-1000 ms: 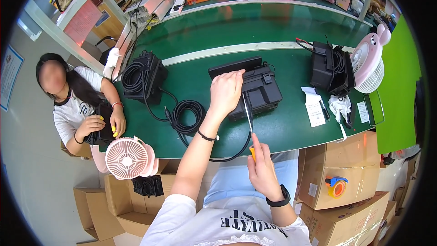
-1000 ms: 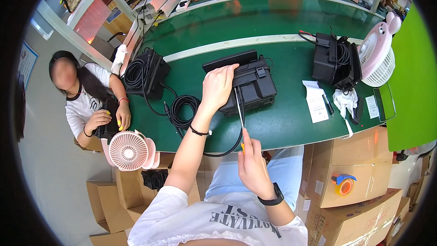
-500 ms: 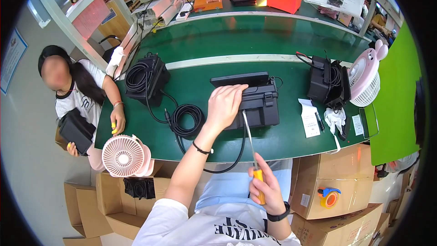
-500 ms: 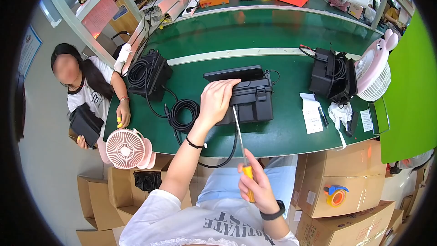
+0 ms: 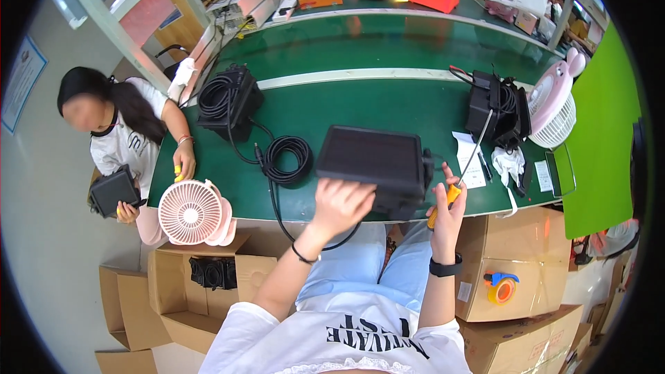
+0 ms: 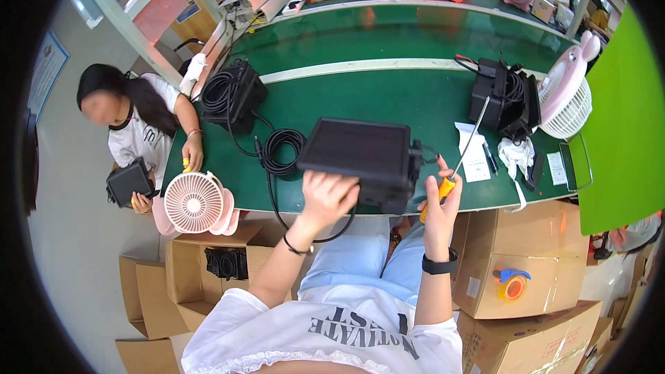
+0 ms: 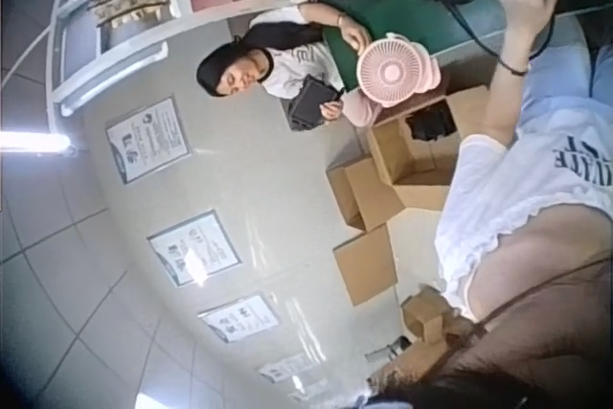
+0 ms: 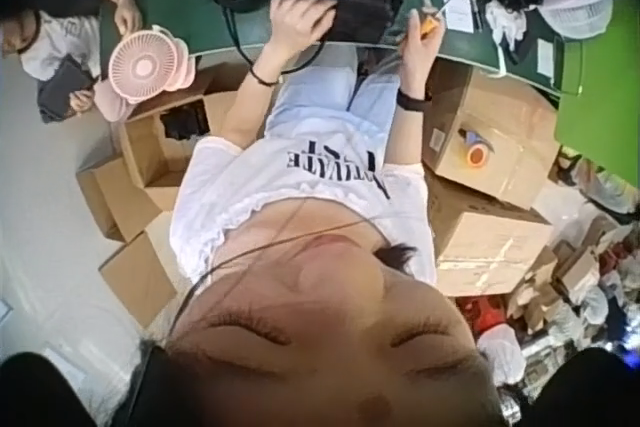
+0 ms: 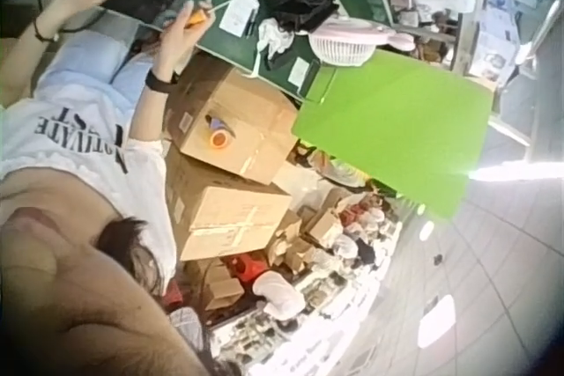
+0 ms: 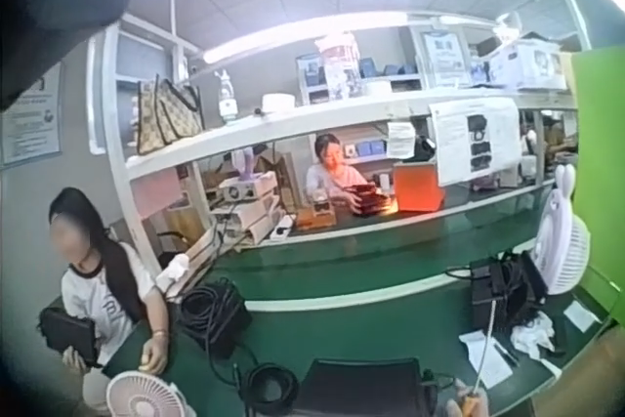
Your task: Assembling components into black plastic housing units using a screwdriver on an assembly line.
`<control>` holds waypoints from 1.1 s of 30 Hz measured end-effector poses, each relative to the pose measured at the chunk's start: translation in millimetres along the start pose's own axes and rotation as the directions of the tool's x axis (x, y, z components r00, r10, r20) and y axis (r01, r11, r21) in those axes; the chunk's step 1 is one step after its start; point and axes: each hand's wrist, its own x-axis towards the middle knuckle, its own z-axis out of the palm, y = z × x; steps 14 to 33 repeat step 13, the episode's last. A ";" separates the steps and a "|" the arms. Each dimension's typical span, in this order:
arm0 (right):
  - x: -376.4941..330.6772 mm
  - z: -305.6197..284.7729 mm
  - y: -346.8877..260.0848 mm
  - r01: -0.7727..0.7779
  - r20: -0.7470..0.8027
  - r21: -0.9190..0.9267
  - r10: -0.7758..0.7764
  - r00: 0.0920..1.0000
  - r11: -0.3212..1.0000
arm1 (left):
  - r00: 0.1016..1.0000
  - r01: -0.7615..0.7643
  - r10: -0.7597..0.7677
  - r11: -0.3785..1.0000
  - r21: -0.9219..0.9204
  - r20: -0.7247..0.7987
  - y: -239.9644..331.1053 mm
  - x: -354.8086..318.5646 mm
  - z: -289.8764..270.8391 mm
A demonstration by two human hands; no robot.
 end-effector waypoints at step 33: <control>11.6 1.0 12.7 0.000 -0.059 -0.056 -0.003 0.998 0.998 | 0.966 -0.158 0.089 0.946 -0.283 -0.241 0.8 -64.9 -59.3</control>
